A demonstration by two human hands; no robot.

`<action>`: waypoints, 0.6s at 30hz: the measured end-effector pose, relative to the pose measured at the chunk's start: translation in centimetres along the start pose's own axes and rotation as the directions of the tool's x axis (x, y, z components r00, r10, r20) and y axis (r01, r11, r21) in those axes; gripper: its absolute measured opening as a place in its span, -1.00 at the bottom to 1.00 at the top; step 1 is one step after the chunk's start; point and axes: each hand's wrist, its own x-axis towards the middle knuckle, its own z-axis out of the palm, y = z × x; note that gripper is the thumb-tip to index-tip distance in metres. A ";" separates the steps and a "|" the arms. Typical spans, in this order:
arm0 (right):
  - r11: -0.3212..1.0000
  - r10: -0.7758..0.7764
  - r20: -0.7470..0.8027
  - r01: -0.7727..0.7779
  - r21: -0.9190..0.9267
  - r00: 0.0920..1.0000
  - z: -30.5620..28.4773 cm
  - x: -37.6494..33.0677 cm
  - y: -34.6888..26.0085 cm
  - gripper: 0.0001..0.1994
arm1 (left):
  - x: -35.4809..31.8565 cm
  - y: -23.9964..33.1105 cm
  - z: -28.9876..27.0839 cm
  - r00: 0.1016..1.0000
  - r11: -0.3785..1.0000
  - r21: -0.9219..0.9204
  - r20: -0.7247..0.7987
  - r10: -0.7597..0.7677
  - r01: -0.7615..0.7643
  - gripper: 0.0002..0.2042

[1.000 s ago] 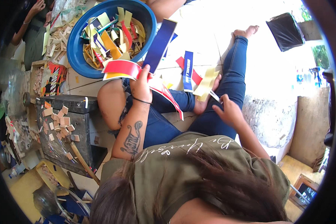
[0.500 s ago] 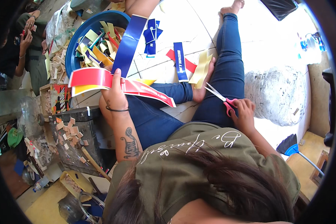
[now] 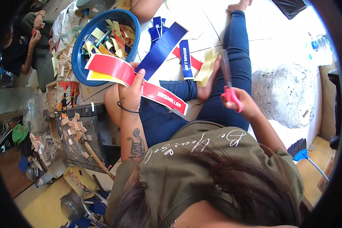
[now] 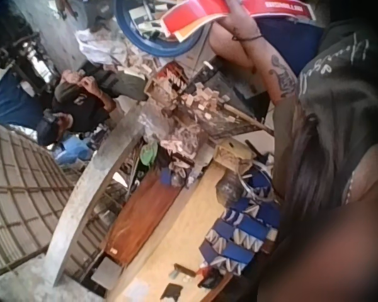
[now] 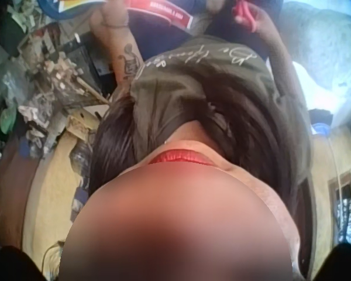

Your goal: The person sits on the floor and uses scissors to cut long rubber straps into smaller pieces. They pick up straps of different colors from a blue basin, cut them, and place the cut pieces back into the basin or on the floor.

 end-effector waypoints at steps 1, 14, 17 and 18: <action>1.000 -0.019 0.083 0.017 0.014 0.996 0.9 0.9 0.1 -0.53 | -0.2 0.2 0.1 1.000 1.000 0.024 0.001 0.006 -0.006 -0.80; 0.982 -0.063 0.253 0.106 -0.159 0.965 4.4 7.9 -2.4 -0.52 | -1.4 1.1 0.8 0.993 0.995 0.043 0.078 -0.091 0.087 -0.84; 0.987 -0.034 0.255 0.072 -0.141 0.966 4.1 8.2 -2.7 -0.53 | -1.3 1.0 0.9 0.991 0.994 0.050 0.088 -0.098 0.094 -0.84; 0.991 -0.025 0.263 0.058 -0.118 0.965 4.1 8.3 -2.7 -0.53 | -1.2 0.9 1.0 0.991 0.994 0.052 0.089 -0.098 0.093 -0.84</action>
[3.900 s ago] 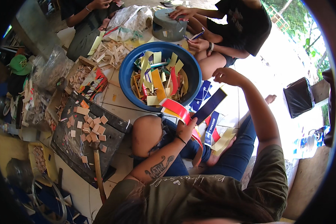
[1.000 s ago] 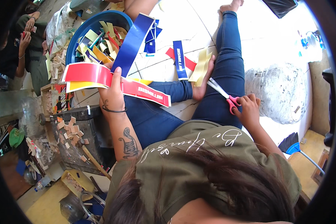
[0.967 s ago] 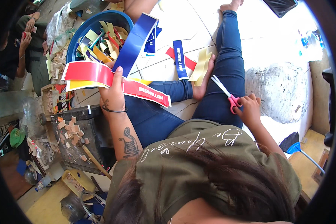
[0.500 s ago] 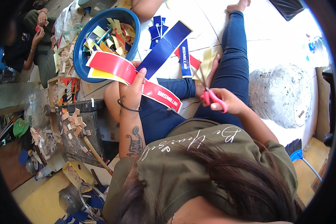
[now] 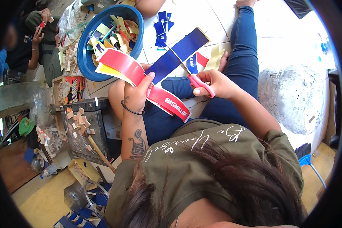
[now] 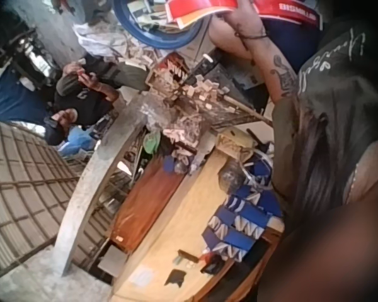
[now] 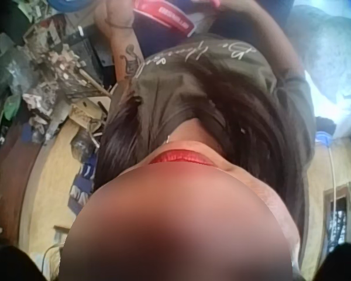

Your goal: The person sits on the floor and uses scissors to cut long rubber straps into smaller pieces. They pick up straps of different colors from a blue basin, cut them, and place the cut pieces back into the basin or on the floor.

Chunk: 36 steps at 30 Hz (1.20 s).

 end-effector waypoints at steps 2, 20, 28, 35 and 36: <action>1.000 0.023 0.006 -0.023 0.008 1.000 -0.2 0.1 0.0 -0.54 | 0.1 -0.1 0.1 1.000 1.000 -0.001 0.000 -0.004 0.004 -0.84; 0.998 0.047 -0.004 -0.046 0.047 0.999 -0.9 1.8 0.8 -0.63 | 1.2 -1.5 -0.2 0.997 0.996 0.035 0.005 -0.081 0.080 -0.81; 0.990 0.129 -0.017 -0.128 0.057 0.992 -1.0 2.5 0.3 -0.58 | 1.3 -2.3 -0.5 0.993 0.993 0.039 -0.009 -0.115 0.115 -0.80; 0.996 0.085 -0.054 -0.085 -0.004 0.995 -1.0 4.0 1.2 -0.60 | 1.8 -4.6 -0.5 0.982 0.975 -0.138 -0.045 -0.184 0.176 -0.77; 0.995 0.097 -0.059 -0.099 -0.029 0.994 -1.1 4.1 1.4 -0.60 | 1.9 -4.7 -0.5 0.981 0.974 -0.142 -0.053 -0.186 0.177 -0.76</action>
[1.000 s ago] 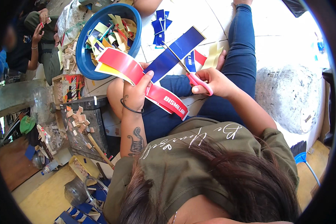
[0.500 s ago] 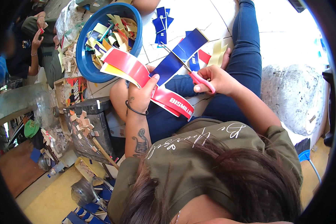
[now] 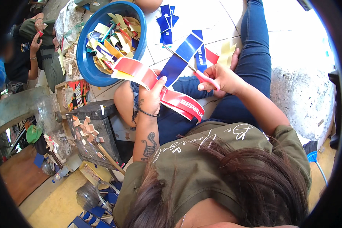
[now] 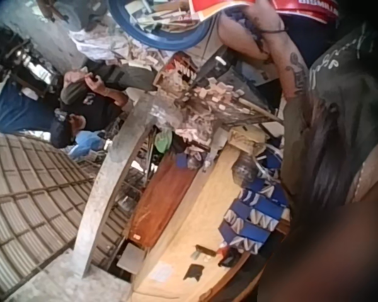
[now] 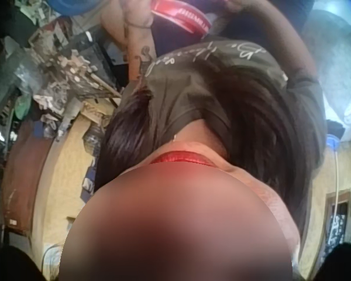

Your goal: The person sits on the floor and uses scissors to cut long rubber straps into smaller pieces. They pick up straps of different colors from a blue basin, cut them, and place the cut pieces back into the basin or on the floor.

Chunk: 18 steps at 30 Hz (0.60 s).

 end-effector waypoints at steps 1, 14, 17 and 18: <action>1.000 -0.017 0.008 0.017 0.002 1.000 -0.1 0.2 0.1 -0.60 | 0.1 -0.1 -0.1 1.000 1.000 -0.006 0.003 -0.011 0.011 -0.76; 0.999 -0.003 0.137 0.008 -0.039 0.991 -0.6 1.9 0.1 -0.57 | 0.2 0.0 -1.1 0.998 0.991 0.119 0.017 -0.064 0.062 -0.82; 0.999 0.007 0.146 0.001 -0.053 0.989 -0.7 2.0 0.1 -0.55 | -0.1 0.2 -1.1 0.998 0.989 0.137 0.019 -0.054 0.051 -0.81; 0.999 0.004 0.146 0.003 -0.054 0.989 -0.7 2.0 0.1 -0.55 | -0.1 0.2 -1.1 0.999 0.989 0.139 0.020 -0.048 0.045 -0.81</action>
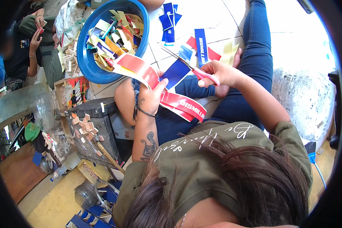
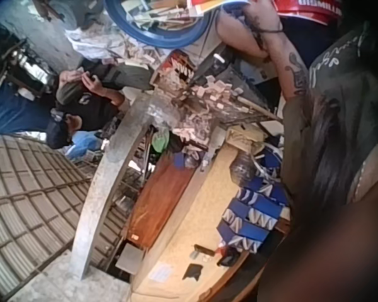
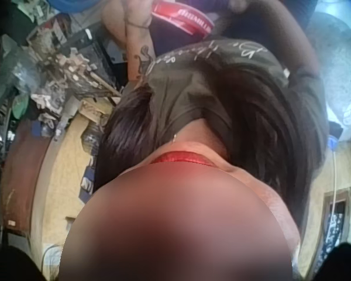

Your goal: The person sits on the floor and uses scissors to cut long rubber straps into smaller pieces. They pick up straps of different colors from a blue basin, cut them, and place the cut pieces back into the basin or on the floor.

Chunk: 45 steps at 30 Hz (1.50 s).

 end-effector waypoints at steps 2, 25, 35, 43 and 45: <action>1.000 0.008 -0.006 -0.008 0.000 1.000 0.1 0.0 0.0 -0.54 | -0.1 0.0 0.0 1.000 1.000 -0.007 -0.004 -0.003 0.003 -0.81; 0.157 -0.083 -0.676 -0.660 -0.734 0.732 -9.5 3.0 6.1 -0.57 | 1.9 -1.2 -2.3 0.999 0.921 -0.390 -0.047 -0.013 -0.006 -0.82; 0.314 -0.303 -0.431 -0.338 -0.887 0.850 -1.2 9.3 4.1 -0.59 | 2.6 -3.0 -1.4 1.000 0.917 -0.399 -0.008 -0.025 0.020 -0.86; 0.837 -0.347 -0.514 0.011 -0.548 0.784 -2.2 11.4 4.1 -0.76 | 2.4 -2.8 -1.6 0.997 0.937 -0.346 -0.078 0.013 -0.040 -0.85; 0.972 -0.221 -0.545 0.137 -0.190 0.809 -3.6 9.2 2.5 -0.78 | 2.7 -2.8 -1.1 0.989 0.942 -0.327 -0.146 0.033 -0.079 -0.85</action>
